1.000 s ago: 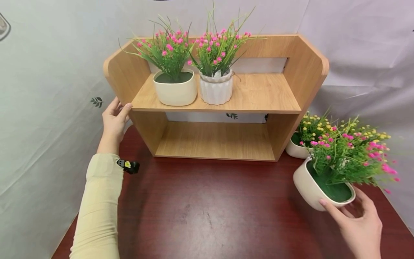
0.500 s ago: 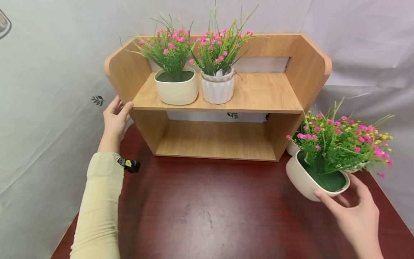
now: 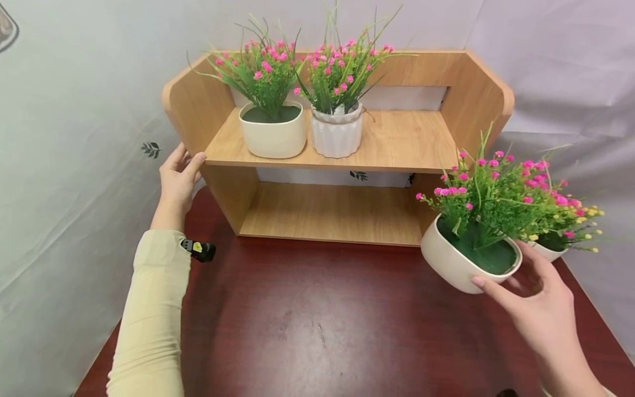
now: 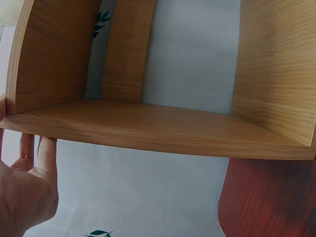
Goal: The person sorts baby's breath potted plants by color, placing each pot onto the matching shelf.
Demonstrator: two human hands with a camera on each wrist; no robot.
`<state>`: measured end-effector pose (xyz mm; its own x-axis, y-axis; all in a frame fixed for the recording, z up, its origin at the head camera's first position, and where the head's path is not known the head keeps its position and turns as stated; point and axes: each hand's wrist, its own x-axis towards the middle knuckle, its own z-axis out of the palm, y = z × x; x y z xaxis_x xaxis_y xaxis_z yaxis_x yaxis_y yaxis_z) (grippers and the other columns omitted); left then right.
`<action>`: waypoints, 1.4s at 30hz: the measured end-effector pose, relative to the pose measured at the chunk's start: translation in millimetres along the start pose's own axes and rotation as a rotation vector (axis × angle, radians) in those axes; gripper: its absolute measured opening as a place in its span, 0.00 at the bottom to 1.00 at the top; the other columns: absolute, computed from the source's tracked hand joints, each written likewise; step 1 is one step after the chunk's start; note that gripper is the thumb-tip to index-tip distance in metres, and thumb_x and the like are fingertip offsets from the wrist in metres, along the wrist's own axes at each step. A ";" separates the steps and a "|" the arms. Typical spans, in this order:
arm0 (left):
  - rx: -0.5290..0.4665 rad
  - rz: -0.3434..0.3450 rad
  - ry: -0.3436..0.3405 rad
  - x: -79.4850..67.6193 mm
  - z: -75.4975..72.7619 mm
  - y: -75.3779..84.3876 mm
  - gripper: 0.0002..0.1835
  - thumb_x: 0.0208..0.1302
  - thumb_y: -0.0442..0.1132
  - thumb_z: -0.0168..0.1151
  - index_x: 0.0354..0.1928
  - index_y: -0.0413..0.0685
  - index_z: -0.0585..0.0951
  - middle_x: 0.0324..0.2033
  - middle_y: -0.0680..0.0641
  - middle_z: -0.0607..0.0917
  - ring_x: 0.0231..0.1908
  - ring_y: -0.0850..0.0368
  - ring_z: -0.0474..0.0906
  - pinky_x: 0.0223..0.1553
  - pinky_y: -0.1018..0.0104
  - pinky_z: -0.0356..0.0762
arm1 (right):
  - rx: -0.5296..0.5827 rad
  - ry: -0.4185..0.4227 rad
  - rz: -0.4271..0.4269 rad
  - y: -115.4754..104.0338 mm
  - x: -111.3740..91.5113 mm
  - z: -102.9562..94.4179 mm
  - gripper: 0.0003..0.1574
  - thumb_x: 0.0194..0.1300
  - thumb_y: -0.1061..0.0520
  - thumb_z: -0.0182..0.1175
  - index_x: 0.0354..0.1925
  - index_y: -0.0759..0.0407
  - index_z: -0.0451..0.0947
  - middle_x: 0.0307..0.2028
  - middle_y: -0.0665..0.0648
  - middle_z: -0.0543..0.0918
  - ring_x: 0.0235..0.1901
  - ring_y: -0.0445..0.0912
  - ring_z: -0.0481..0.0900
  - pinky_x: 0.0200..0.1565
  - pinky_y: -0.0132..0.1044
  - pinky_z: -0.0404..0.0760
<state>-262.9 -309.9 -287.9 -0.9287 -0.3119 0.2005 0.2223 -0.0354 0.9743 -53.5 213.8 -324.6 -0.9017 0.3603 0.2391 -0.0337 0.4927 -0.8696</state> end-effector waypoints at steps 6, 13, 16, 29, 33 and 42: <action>-0.054 0.004 -0.012 2.0 2.8 -1.3 0.29 0.61 0.35 0.63 0.65 0.60 0.72 0.60 0.47 0.74 0.59 0.55 0.70 0.67 0.49 0.59 | 0.058 -0.028 -0.065 -11.5 12.9 0.2 0.49 0.46 0.72 0.71 0.66 0.54 0.66 0.50 0.38 0.76 0.44 0.26 0.76 0.41 0.13 0.74; -0.058 0.002 -0.007 3.9 3.5 -2.1 0.29 0.61 0.35 0.64 0.65 0.59 0.72 0.57 0.48 0.76 0.57 0.56 0.71 0.67 0.50 0.60 | 0.088 -0.060 -0.072 -30.5 31.3 2.7 0.50 0.50 0.69 0.70 0.68 0.51 0.63 0.55 0.42 0.74 0.48 0.27 0.74 0.42 0.13 0.73; -0.056 0.000 -0.014 4.6 3.9 -2.5 0.29 0.61 0.36 0.64 0.65 0.60 0.72 0.57 0.49 0.76 0.58 0.56 0.71 0.67 0.50 0.59 | 0.155 -0.078 -0.067 -38.5 37.2 3.9 0.50 0.50 0.69 0.70 0.68 0.50 0.63 0.55 0.43 0.74 0.47 0.27 0.75 0.41 0.13 0.73; -0.039 -0.017 -0.014 2.6 2.9 -3.1 0.30 0.62 0.36 0.63 0.66 0.61 0.70 0.64 0.45 0.71 0.61 0.54 0.69 0.67 0.51 0.59 | 0.336 -0.079 -0.098 -64.3 66.6 19.0 0.45 0.49 0.69 0.70 0.65 0.53 0.67 0.51 0.45 0.76 0.50 0.35 0.74 0.42 0.14 0.74; -0.043 -0.014 -0.002 2.0 1.6 -2.2 0.29 0.62 0.36 0.63 0.65 0.60 0.71 0.63 0.44 0.72 0.60 0.54 0.69 0.67 0.50 0.59 | 0.271 -0.073 -0.096 -71.5 75.2 26.0 0.45 0.51 0.66 0.71 0.66 0.52 0.66 0.51 0.44 0.75 0.50 0.36 0.74 0.43 0.14 0.74; -0.043 -0.013 0.003 1.7 -0.9 -0.4 0.29 0.61 0.37 0.63 0.65 0.61 0.71 0.63 0.44 0.71 0.61 0.54 0.69 0.67 0.51 0.59 | 0.244 -0.045 -0.104 -78.3 90.0 41.8 0.44 0.52 0.63 0.71 0.65 0.54 0.65 0.53 0.45 0.74 0.53 0.39 0.72 0.44 0.16 0.74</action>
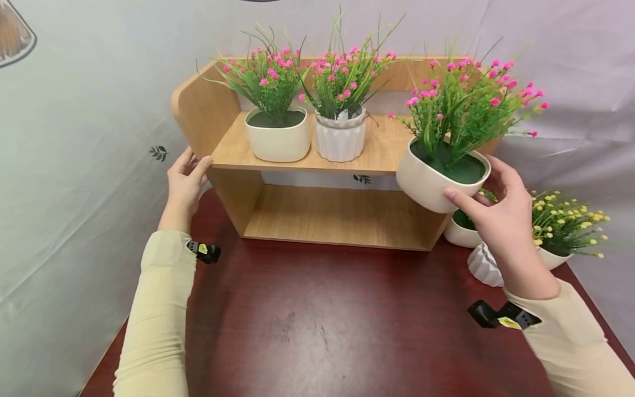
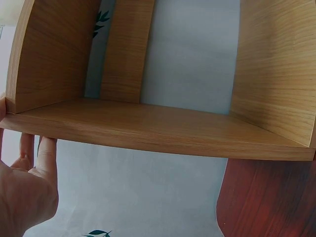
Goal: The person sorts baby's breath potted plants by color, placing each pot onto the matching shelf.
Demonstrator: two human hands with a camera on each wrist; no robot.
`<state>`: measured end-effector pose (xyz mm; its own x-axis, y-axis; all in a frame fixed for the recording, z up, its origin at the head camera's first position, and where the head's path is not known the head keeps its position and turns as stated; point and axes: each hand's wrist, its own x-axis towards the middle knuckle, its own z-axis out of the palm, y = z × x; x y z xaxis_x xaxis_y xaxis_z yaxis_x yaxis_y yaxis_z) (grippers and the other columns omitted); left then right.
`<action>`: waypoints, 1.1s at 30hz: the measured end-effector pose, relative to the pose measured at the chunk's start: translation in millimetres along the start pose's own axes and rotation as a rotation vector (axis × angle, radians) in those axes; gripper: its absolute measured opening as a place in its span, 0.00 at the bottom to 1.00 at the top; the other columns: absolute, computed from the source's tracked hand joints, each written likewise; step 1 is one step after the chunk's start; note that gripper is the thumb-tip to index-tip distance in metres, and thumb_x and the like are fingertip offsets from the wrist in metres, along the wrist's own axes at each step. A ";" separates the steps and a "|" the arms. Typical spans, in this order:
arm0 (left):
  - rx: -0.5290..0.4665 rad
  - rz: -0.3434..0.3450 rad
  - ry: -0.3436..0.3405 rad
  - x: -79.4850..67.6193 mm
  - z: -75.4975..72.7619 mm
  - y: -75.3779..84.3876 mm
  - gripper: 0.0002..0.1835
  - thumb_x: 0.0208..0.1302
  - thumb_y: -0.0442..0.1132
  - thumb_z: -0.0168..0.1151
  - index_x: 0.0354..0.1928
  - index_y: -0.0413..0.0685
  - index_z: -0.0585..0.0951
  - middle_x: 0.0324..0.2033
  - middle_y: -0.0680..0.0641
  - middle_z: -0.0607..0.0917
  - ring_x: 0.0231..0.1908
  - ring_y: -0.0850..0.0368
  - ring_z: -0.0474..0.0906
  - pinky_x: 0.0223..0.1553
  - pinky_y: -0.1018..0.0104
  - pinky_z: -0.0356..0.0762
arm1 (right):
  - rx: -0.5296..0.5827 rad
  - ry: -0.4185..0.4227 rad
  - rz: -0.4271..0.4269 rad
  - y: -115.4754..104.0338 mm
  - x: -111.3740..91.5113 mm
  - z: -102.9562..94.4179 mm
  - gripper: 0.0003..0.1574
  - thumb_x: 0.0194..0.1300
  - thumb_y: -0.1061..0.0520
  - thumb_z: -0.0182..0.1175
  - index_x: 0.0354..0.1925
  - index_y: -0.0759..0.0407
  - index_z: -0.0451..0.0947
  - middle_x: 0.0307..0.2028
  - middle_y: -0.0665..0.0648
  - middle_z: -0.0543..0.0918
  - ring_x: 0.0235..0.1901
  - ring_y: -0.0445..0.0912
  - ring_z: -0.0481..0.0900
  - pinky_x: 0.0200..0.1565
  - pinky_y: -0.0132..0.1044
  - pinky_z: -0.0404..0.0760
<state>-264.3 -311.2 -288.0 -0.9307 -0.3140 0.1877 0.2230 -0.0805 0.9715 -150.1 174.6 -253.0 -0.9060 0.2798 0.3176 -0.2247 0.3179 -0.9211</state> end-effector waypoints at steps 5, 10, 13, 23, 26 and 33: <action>0.011 -0.004 0.002 -1.0 0.0 0.5 0.29 0.62 0.37 0.63 0.65 0.62 0.71 0.63 0.44 0.71 0.61 0.54 0.68 0.67 0.51 0.59 | 0.002 0.006 0.009 -1.1 6.0 7.0 0.44 0.51 0.62 0.71 0.65 0.53 0.65 0.53 0.44 0.73 0.54 0.39 0.71 0.47 0.18 0.74; 0.008 -0.006 0.005 -1.2 0.5 1.1 0.29 0.62 0.36 0.63 0.65 0.62 0.71 0.63 0.44 0.71 0.61 0.54 0.68 0.67 0.51 0.58 | -0.031 0.015 -0.015 -3.8 10.6 13.8 0.44 0.53 0.59 0.71 0.65 0.53 0.62 0.52 0.43 0.71 0.52 0.38 0.71 0.49 0.20 0.74; 0.017 -0.003 0.008 -1.0 0.4 1.2 0.29 0.62 0.37 0.63 0.65 0.62 0.71 0.64 0.44 0.71 0.61 0.54 0.69 0.67 0.51 0.59 | -0.012 0.016 -0.005 -4.2 14.7 17.4 0.44 0.53 0.58 0.70 0.64 0.54 0.60 0.52 0.45 0.71 0.51 0.38 0.72 0.49 0.20 0.74; 0.051 -0.020 0.000 -2.7 -1.7 0.3 0.30 0.62 0.38 0.63 0.66 0.64 0.70 0.67 0.46 0.68 0.65 0.52 0.65 0.68 0.51 0.57 | 0.097 -0.009 -0.020 2.0 23.5 34.0 0.42 0.57 0.61 0.66 0.64 0.58 0.54 0.58 0.52 0.67 0.59 0.44 0.69 0.60 0.37 0.72; 0.039 -0.019 0.000 -3.0 -1.4 0.0 0.30 0.62 0.38 0.63 0.66 0.63 0.70 0.66 0.45 0.69 0.65 0.52 0.65 0.68 0.51 0.57 | 0.146 0.003 -0.060 4.1 26.2 39.7 0.39 0.57 0.63 0.64 0.62 0.60 0.55 0.55 0.50 0.67 0.57 0.44 0.67 0.61 0.40 0.71; 0.074 -0.007 0.007 -2.7 -0.3 0.6 0.29 0.63 0.39 0.63 0.66 0.64 0.70 0.66 0.46 0.69 0.65 0.51 0.65 0.67 0.52 0.59 | 0.154 0.042 -0.117 5.4 33.7 48.5 0.36 0.60 0.62 0.60 0.62 0.64 0.57 0.54 0.52 0.65 0.59 0.45 0.66 0.62 0.39 0.69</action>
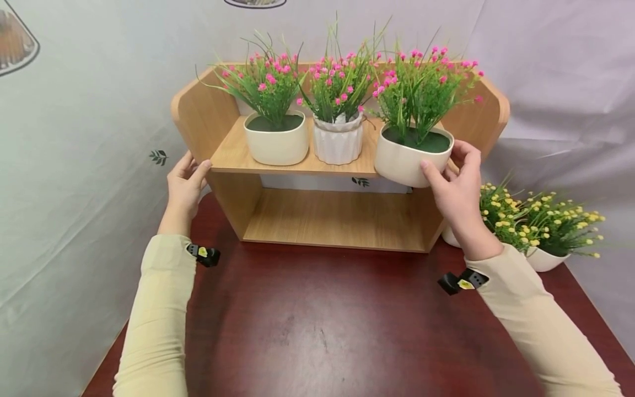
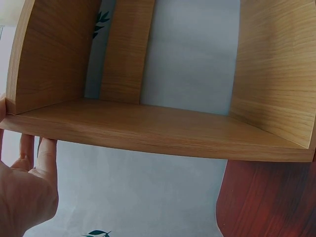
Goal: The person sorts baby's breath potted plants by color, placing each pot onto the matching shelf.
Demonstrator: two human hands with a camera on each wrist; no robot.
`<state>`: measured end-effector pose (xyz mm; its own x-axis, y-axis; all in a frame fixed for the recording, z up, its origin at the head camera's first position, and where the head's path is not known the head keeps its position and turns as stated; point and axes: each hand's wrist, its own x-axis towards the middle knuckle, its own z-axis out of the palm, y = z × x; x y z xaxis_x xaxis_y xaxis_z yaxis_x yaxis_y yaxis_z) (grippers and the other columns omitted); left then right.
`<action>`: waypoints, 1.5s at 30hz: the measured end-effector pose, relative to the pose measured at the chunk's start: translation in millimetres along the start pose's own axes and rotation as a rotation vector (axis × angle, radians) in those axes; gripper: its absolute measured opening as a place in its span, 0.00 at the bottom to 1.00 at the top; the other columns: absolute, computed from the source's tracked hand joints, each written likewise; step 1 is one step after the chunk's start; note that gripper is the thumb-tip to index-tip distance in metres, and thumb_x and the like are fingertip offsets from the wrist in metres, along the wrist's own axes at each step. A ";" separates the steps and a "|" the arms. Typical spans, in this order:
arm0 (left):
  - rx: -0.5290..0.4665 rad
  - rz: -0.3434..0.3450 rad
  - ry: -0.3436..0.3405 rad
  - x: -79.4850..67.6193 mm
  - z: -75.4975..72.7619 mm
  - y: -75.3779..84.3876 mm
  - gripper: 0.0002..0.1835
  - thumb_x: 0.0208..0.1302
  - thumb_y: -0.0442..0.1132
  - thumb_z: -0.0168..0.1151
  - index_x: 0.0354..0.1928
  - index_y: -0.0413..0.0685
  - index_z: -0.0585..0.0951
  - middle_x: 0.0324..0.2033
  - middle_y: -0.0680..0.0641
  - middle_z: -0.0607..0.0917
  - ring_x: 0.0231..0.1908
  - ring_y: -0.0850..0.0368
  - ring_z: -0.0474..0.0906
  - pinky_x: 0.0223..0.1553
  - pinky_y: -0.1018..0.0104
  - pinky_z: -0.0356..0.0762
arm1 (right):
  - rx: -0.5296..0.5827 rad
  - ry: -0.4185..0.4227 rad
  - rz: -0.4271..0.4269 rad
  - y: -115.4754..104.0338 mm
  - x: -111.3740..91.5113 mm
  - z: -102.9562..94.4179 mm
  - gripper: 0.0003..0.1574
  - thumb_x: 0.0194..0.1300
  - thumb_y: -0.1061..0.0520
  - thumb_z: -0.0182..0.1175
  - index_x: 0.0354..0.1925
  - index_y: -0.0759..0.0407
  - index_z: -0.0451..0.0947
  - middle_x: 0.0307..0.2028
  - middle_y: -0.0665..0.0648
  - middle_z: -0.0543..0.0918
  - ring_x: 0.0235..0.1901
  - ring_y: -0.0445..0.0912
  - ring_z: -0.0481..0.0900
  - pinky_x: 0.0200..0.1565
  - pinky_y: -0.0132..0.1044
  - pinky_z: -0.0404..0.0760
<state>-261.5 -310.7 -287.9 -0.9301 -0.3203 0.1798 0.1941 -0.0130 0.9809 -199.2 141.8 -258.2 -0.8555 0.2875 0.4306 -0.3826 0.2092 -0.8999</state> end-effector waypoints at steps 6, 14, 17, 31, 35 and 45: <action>0.016 -0.004 0.000 1.1 0.1 0.1 0.29 0.63 0.40 0.63 0.65 0.66 0.71 0.66 0.47 0.69 0.65 0.51 0.65 0.67 0.52 0.59 | -0.209 0.006 -0.066 3.7 -0.4 4.0 0.41 0.60 0.54 0.60 0.68 0.60 0.58 0.64 0.61 0.62 0.62 0.45 0.60 0.63 0.40 0.64; 0.024 -0.010 -0.001 1.3 0.0 0.2 0.29 0.62 0.41 0.63 0.65 0.67 0.70 0.67 0.48 0.68 0.66 0.51 0.64 0.68 0.52 0.58 | -0.386 0.030 -0.130 6.5 -2.5 13.1 0.60 0.48 0.49 0.74 0.71 0.57 0.52 0.65 0.63 0.57 0.64 0.50 0.53 0.63 0.43 0.57; 0.018 -0.009 0.000 0.9 0.0 0.1 0.29 0.62 0.40 0.63 0.65 0.67 0.70 0.67 0.47 0.68 0.66 0.51 0.64 0.68 0.52 0.58 | -0.417 0.036 -0.122 6.6 -1.2 14.9 0.62 0.48 0.49 0.74 0.72 0.58 0.51 0.62 0.65 0.57 0.62 0.53 0.52 0.62 0.44 0.55; -0.039 -0.015 0.005 1.1 1.0 -0.2 0.29 0.62 0.37 0.63 0.65 0.63 0.71 0.65 0.46 0.70 0.64 0.52 0.66 0.68 0.52 0.58 | -0.333 0.056 -0.057 11.0 15.5 18.5 0.51 0.51 0.51 0.71 0.67 0.57 0.57 0.59 0.60 0.63 0.56 0.47 0.65 0.55 0.32 0.69; -0.051 -0.007 0.003 0.5 0.7 1.9 0.29 0.62 0.36 0.63 0.65 0.61 0.72 0.62 0.45 0.73 0.61 0.54 0.69 0.67 0.51 0.59 | -0.355 0.035 -0.027 10.8 18.0 17.6 0.52 0.53 0.49 0.71 0.69 0.55 0.55 0.60 0.63 0.61 0.57 0.50 0.65 0.57 0.38 0.70; 0.074 0.070 0.072 2.0 0.9 2.7 0.25 0.58 0.37 0.67 0.59 0.58 0.78 0.56 0.47 0.80 0.54 0.57 0.76 0.59 0.53 0.71 | -0.390 0.009 -0.013 11.2 21.1 18.0 0.52 0.56 0.48 0.68 0.70 0.59 0.52 0.62 0.63 0.61 0.61 0.53 0.63 0.61 0.43 0.66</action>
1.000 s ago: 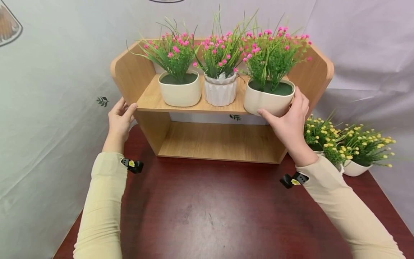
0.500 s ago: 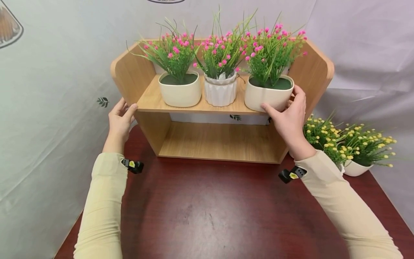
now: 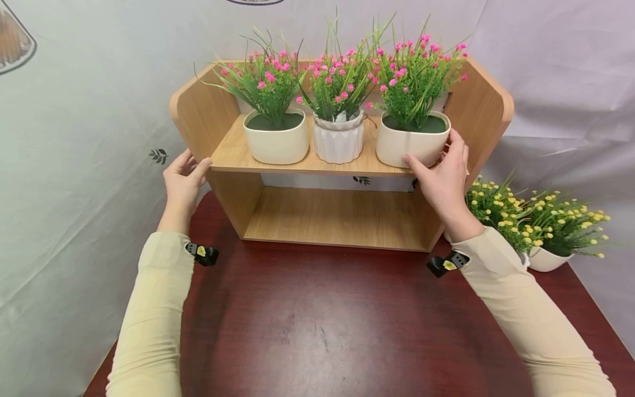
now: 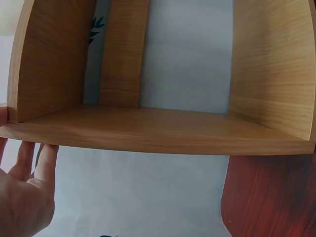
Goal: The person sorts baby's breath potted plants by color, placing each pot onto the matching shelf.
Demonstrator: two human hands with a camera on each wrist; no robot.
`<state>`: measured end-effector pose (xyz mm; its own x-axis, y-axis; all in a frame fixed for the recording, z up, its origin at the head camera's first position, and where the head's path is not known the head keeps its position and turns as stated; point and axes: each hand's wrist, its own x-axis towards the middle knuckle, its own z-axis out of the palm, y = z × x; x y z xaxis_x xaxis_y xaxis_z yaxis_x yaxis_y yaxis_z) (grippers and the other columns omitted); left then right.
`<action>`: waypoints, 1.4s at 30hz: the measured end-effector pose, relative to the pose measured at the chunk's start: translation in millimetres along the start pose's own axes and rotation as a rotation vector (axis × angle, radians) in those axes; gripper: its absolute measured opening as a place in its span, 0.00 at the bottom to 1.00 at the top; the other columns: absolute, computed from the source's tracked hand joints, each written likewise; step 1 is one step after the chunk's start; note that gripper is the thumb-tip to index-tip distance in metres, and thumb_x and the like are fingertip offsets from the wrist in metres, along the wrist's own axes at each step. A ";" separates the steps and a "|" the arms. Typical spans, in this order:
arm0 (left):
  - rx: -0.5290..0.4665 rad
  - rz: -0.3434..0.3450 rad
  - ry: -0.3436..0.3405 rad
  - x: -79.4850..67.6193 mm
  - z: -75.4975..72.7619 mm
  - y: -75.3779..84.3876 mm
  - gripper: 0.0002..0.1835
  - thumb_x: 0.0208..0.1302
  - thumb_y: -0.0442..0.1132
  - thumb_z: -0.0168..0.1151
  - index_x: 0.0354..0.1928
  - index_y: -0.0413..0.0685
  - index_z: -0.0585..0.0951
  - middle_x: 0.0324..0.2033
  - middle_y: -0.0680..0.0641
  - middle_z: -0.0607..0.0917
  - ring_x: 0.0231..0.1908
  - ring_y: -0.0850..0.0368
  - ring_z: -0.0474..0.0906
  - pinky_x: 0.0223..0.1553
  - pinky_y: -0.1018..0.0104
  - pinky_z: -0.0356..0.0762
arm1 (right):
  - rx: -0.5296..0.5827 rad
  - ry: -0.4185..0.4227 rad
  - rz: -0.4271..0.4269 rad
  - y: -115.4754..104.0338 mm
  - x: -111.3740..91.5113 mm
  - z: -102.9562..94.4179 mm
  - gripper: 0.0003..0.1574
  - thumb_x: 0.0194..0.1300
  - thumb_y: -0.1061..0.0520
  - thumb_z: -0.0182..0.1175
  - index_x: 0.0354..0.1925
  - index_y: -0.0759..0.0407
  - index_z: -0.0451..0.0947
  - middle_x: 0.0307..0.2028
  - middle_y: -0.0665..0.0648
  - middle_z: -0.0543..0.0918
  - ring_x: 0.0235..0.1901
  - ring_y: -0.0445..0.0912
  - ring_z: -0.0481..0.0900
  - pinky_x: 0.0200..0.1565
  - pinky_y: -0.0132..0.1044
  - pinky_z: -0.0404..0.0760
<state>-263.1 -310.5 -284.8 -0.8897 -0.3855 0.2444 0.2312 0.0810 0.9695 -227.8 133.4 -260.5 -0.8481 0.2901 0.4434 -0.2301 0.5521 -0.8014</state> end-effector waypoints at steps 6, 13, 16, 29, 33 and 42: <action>0.022 0.013 0.021 -0.8 -1.5 -0.4 0.25 0.56 0.37 0.69 0.57 0.56 0.79 0.51 0.51 0.82 0.51 0.59 0.77 0.52 0.63 0.78 | 0.026 0.005 -0.019 0.8 -4.2 2.4 0.52 0.57 0.49 0.67 0.71 0.60 0.51 0.63 0.63 0.60 0.62 0.52 0.61 0.64 0.41 0.64; 0.000 0.021 0.033 -0.5 -3.0 -1.8 0.24 0.56 0.37 0.69 0.56 0.54 0.80 0.48 0.52 0.83 0.49 0.60 0.78 0.57 0.57 0.74 | 0.131 0.011 -0.081 2.1 -17.9 0.3 0.49 0.57 0.54 0.68 0.70 0.61 0.54 0.64 0.63 0.59 0.64 0.48 0.59 0.68 0.39 0.60; -0.003 0.040 0.038 0.8 -1.6 -3.0 0.23 0.56 0.37 0.70 0.55 0.54 0.81 0.44 0.54 0.84 0.47 0.61 0.79 0.54 0.62 0.77 | 0.140 0.022 -0.105 1.9 -24.6 -2.1 0.48 0.56 0.55 0.68 0.69 0.60 0.55 0.64 0.63 0.59 0.64 0.48 0.58 0.68 0.38 0.61; 0.014 0.037 0.087 0.0 -0.3 -5.8 0.23 0.54 0.38 0.71 0.54 0.55 0.82 0.43 0.55 0.85 0.45 0.62 0.80 0.46 0.68 0.80 | 0.156 0.094 -0.095 19.1 -68.2 -11.7 0.47 0.54 0.62 0.69 0.66 0.70 0.57 0.63 0.66 0.63 0.65 0.50 0.62 0.66 0.36 0.62; 0.063 0.042 0.076 -0.9 1.5 -2.7 0.23 0.56 0.40 0.70 0.55 0.56 0.81 0.47 0.52 0.84 0.46 0.62 0.79 0.45 0.69 0.79 | 0.174 0.120 -0.072 26.1 -79.2 -15.4 0.45 0.53 0.65 0.69 0.65 0.70 0.59 0.62 0.65 0.64 0.64 0.50 0.63 0.66 0.34 0.63; 0.055 0.053 0.064 -3.4 4.7 -0.6 0.22 0.58 0.39 0.68 0.56 0.55 0.80 0.45 0.53 0.84 0.42 0.62 0.79 0.34 0.76 0.76 | 0.169 0.122 -0.011 52.2 -98.2 -19.5 0.46 0.53 0.65 0.69 0.66 0.71 0.57 0.61 0.67 0.63 0.63 0.54 0.63 0.63 0.29 0.62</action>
<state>-262.0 -305.0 -286.1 -0.8497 -0.4368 0.2953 0.2536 0.1526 0.9552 -147.2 148.9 -338.0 -0.7833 0.3830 0.4897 -0.3249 0.4194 -0.8477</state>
